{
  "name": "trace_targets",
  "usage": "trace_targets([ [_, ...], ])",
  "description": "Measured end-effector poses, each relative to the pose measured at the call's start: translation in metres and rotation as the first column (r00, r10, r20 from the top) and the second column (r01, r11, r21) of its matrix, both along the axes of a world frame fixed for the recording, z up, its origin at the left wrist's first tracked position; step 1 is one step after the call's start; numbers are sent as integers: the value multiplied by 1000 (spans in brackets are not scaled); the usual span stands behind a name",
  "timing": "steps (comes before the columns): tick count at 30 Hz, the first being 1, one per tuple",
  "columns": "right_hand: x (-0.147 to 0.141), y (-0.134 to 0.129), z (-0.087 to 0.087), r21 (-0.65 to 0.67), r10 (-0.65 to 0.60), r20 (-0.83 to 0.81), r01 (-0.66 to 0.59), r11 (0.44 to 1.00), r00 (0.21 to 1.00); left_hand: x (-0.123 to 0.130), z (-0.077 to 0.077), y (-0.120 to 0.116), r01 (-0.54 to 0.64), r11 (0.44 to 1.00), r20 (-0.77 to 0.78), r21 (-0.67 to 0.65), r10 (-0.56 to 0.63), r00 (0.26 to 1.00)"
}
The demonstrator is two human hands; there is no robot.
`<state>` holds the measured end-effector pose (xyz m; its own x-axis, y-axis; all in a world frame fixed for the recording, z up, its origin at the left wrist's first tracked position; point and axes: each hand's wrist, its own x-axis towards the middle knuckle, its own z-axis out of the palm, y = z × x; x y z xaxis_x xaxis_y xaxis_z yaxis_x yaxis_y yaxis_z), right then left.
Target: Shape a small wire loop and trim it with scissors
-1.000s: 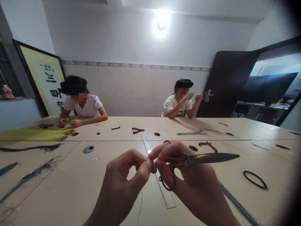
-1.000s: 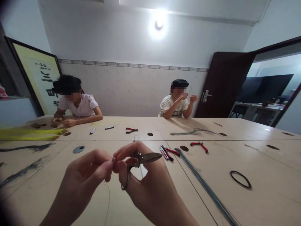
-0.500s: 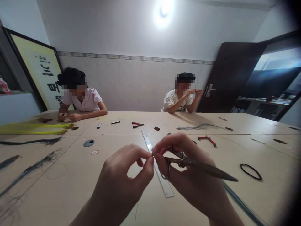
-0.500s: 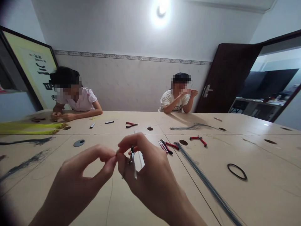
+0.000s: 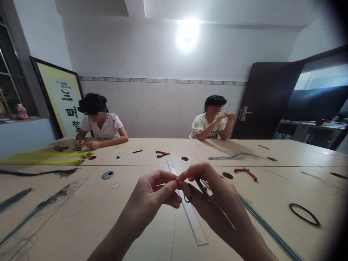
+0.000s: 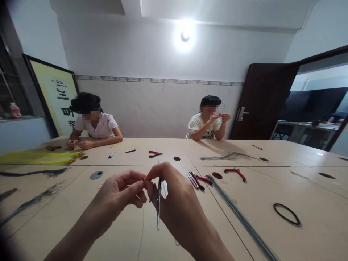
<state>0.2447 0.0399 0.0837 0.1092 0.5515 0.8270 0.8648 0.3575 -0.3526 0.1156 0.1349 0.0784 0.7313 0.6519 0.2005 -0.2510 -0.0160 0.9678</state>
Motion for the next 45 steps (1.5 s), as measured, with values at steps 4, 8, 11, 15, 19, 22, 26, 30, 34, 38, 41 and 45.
trace_targets([
  [4,4,-1,1,-28,31,81,-29,999,996,-1,0,0,-51,995,-45,80,55,997],
  [8,6,2,-1,-51,49,134,-43,998,990,-4,-1,-2,-123,952,-116,282,161,980],
  [11,7,6,-4,-63,65,179,-54,997,982,-5,-1,-3,-163,904,-128,396,230,965],
  [15,6,10,-6,-69,68,237,-54,996,969,-5,-1,-5,-185,874,-160,450,282,946],
  [19,3,11,-7,-33,66,303,-58,998,951,-5,1,-7,-214,821,-186,529,358,915],
  [22,2,12,-8,1,65,324,-69,998,944,-5,2,-8,-228,807,-165,545,370,914],
  [26,2,12,-8,43,74,306,-92,995,949,-6,2,-7,-221,847,-138,483,323,936],
  [30,1,11,-8,88,94,285,-123,989,954,-7,2,-6,-222,884,-109,411,290,951],
  [34,-2,8,-5,120,124,273,-162,979,954,-5,2,-7,-212,921,-49,328,241,969],
  [38,-3,5,-2,129,140,257,-177,976,956,-2,1,-9,-184,961,45,204,179,983],
  [41,-4,4,-2,128,151,254,-188,974,955,-1,0,-9,-185,970,81,158,174,981],
  [45,-1,4,-2,86,132,202,-152,985,971,-4,-2,-7,-216,971,130,106,202,971],
])
